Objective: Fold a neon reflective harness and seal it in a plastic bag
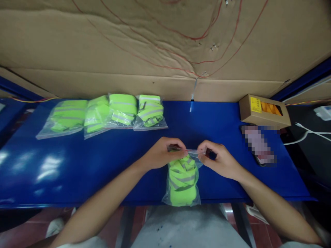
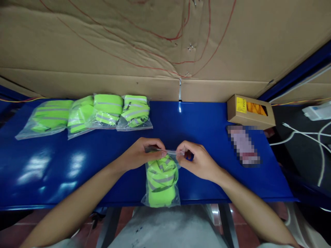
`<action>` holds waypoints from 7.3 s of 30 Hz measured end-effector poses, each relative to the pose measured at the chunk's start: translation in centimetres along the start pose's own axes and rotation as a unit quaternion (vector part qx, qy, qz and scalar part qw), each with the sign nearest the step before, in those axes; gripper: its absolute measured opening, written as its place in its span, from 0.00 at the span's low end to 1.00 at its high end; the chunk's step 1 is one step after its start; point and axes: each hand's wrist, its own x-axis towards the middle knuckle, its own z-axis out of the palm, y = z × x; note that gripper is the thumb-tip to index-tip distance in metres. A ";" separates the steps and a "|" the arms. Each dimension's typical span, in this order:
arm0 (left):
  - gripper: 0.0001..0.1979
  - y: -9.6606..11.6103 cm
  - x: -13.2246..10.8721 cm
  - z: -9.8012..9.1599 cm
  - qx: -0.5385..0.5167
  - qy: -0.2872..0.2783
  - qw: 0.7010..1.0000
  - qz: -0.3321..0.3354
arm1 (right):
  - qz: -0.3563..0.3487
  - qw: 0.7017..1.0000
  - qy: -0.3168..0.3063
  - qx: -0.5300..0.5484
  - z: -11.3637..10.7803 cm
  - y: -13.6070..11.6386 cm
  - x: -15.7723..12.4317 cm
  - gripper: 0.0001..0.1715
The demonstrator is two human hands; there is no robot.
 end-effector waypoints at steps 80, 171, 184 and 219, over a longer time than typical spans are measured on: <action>0.19 -0.6 0.9 -3.6 0.141 -0.078 0.987 0.009 | 0.070 0.996 -0.046 0.029 0.5 0.4 0.3 0.12; 0.14 -1.9 1.0 -0.2 0.119 -0.048 0.990 0.062 | 0.075 0.996 -0.047 0.030 1.1 0.3 0.3 0.15; 0.18 -1.6 0.9 -0.1 0.060 -0.053 0.997 0.004 | 0.074 0.996 -0.043 0.035 0.9 0.0 0.3 0.15; 0.12 -1.7 0.7 0.6 0.094 -0.043 0.993 0.050 | 0.088 0.994 -0.034 0.060 1.6 0.3 0.1 0.14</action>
